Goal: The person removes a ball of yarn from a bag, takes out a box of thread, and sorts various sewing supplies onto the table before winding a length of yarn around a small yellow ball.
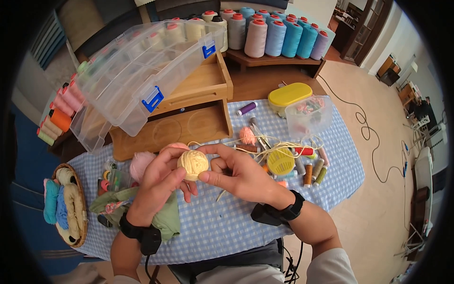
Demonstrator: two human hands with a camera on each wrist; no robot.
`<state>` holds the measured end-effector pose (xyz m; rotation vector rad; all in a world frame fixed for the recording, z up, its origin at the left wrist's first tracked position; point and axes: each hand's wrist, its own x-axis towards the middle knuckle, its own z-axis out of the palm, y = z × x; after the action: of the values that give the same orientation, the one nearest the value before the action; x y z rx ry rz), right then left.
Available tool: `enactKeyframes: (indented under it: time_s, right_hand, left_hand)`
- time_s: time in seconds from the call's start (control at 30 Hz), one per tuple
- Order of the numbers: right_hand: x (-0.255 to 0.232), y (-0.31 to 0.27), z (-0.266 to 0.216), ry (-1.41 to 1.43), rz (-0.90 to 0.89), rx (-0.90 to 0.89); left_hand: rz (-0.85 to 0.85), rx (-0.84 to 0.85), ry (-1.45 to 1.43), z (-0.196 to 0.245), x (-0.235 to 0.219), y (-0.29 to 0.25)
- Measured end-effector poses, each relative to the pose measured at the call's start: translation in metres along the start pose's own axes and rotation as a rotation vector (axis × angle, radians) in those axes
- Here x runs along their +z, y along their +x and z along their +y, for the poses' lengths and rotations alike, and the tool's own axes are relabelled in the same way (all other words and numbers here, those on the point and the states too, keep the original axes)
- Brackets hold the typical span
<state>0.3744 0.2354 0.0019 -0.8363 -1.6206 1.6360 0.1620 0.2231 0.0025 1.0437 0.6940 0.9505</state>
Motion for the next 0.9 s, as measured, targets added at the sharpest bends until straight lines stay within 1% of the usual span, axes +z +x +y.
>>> enactKeyframes:
  time_s: [0.07,0.13,0.23,0.33,0.43,0.5,0.57,0.63,0.7,0.73,0.8,0.87,0.9]
  right_hand:
    - [-0.0012,-0.0009,0.0004,0.005,-0.008,0.013]
    - [-0.0009,-0.0006,0.0002,0.008,-0.02,0.025]
    - [0.0002,-0.0005,0.0,0.037,-0.021,0.031]
    - [0.0,-0.0016,0.0003,-0.026,-0.027,0.042]
    - [0.0007,-0.0016,0.0007,-0.008,0.005,0.054]
    - [0.0014,-0.002,-0.001,-0.017,0.034,0.095]
    - [0.0016,-0.0026,-0.0008,-0.031,0.044,0.091]
    - [0.0018,-0.0028,-0.0007,-0.046,0.049,0.087]
    - [0.0025,-0.0034,0.0001,-0.111,0.054,0.018]
    - [0.0024,-0.0037,-0.0001,-0.108,0.049,0.022]
    - [0.0014,-0.0034,-0.0018,-0.102,0.062,0.069]
    - [-0.0001,-0.0022,-0.0013,-0.078,0.053,0.066]
    - [-0.0005,-0.002,-0.0007,-0.056,0.051,0.065]
  left_hand:
    - [0.022,0.003,-0.004,-0.0026,-0.0013,-0.0002]
    - [0.04,0.061,0.019,-0.0067,-0.0042,0.0]
    - [0.033,0.057,0.012,-0.0036,-0.0026,-0.0002]
    - [0.021,0.061,0.018,-0.0075,-0.0068,0.0003]
    - [0.029,0.053,0.023,-0.0035,-0.0047,0.0003]
    - [0.035,0.058,0.02,-0.0038,-0.0039,0.0003]
    - [0.041,0.063,0.02,-0.0053,-0.0027,0.0003]
    - [0.049,0.13,0.055,-0.0086,-0.002,0.0004]
    - [0.033,0.13,0.049,-0.0078,-0.0038,0.0012]
    - [0.011,0.127,0.044,-0.0078,-0.0047,0.0012]
    - [0.022,0.12,0.038,-0.0066,-0.0045,-0.0002]
    - [0.031,0.12,0.038,-0.0041,-0.006,0.0]
    - [0.005,0.107,0.02,-0.0036,-0.007,0.0002]
